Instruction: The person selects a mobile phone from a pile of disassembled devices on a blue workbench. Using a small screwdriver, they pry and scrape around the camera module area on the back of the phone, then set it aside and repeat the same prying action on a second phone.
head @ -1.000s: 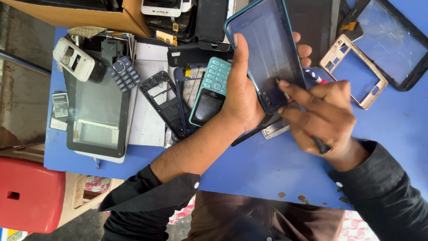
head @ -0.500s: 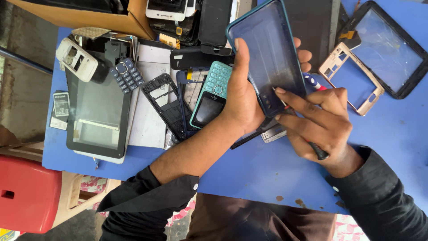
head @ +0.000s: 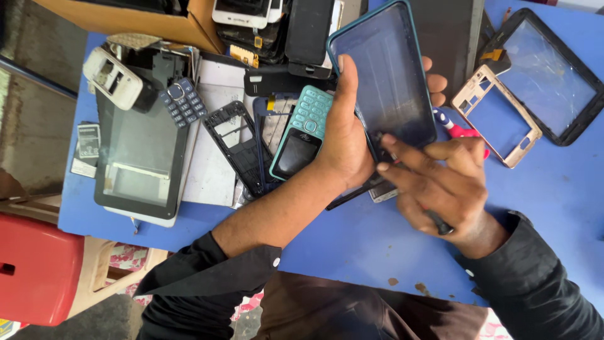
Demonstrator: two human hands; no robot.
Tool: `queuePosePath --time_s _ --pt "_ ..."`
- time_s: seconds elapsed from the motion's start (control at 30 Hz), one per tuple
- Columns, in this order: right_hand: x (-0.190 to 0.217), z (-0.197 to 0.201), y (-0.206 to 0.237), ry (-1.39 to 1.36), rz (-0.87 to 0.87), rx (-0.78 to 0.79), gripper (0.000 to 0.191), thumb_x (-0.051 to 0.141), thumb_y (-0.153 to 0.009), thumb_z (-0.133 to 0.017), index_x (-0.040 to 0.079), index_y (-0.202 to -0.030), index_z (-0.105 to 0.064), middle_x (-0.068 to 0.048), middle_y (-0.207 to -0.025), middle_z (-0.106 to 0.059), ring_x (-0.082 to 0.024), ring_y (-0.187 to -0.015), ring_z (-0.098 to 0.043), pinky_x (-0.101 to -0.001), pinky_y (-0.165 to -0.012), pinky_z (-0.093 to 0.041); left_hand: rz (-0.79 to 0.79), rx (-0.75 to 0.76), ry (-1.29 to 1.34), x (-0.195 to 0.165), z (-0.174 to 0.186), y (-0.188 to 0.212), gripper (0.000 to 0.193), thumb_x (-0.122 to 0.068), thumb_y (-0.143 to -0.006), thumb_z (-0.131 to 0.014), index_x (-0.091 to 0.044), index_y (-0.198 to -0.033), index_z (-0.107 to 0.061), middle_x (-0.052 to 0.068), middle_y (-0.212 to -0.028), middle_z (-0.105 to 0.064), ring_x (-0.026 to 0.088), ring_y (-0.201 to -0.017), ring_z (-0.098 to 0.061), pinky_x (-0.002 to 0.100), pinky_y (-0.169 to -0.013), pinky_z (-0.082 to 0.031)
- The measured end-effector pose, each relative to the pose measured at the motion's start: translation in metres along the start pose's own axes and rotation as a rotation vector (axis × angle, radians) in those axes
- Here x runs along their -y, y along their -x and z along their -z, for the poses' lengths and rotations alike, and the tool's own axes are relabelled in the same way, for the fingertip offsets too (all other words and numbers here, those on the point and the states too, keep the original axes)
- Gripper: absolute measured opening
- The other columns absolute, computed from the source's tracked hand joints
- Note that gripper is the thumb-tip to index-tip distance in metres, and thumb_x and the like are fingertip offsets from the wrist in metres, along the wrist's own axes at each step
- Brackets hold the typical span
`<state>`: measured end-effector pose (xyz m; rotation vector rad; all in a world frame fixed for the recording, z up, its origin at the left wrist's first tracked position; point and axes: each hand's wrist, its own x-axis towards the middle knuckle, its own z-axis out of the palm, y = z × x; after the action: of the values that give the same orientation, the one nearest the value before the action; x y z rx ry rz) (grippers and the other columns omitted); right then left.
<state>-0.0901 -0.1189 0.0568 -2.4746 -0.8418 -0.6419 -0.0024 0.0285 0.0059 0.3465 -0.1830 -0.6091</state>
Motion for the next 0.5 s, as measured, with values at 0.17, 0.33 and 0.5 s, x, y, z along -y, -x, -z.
queuePosePath --time_s 0.17,0.33,0.5 --pt "0.0 -0.001 -0.004 -0.038 -0.03 -0.021 0.035 0.001 -0.071 -0.072 0.006 -0.106 -0.076 -0.014 -0.126 -0.074 -0.021 -0.085 -0.055 -0.0368 -0.084 -0.037 0.027 -0.017 0.052 -0.002 -0.003 -0.002 0.09 -0.076 -0.107 -0.034 0.005 -0.142 -0.049 0.019 -0.123 -0.066 0.027 -0.117 -0.064 0.043 -0.108 -0.053" --pt "0.0 0.001 -0.002 0.001 -0.068 -0.02 0.03 0.002 -0.075 -0.072 0.002 -0.105 -0.073 -0.016 -0.123 -0.074 -0.024 -0.091 -0.061 -0.0407 -0.086 -0.038 -0.057 0.04 -0.032 0.009 0.017 -0.003 0.089 -0.074 -0.112 -0.032 0.009 -0.139 -0.048 0.022 -0.124 -0.066 0.028 -0.116 -0.065 0.04 -0.104 -0.054" --pt "0.013 -0.01 0.008 -0.007 -0.183 -0.021 0.031 -0.001 -0.08 -0.068 0.0 -0.11 -0.075 -0.016 -0.125 -0.075 -0.023 -0.088 -0.057 -0.0382 -0.088 -0.04 -0.162 -0.105 -0.244 0.048 0.068 -0.012 0.087 -0.07 -0.115 -0.03 0.012 -0.138 -0.047 0.024 -0.124 -0.064 0.03 -0.116 -0.064 0.041 -0.106 -0.052"
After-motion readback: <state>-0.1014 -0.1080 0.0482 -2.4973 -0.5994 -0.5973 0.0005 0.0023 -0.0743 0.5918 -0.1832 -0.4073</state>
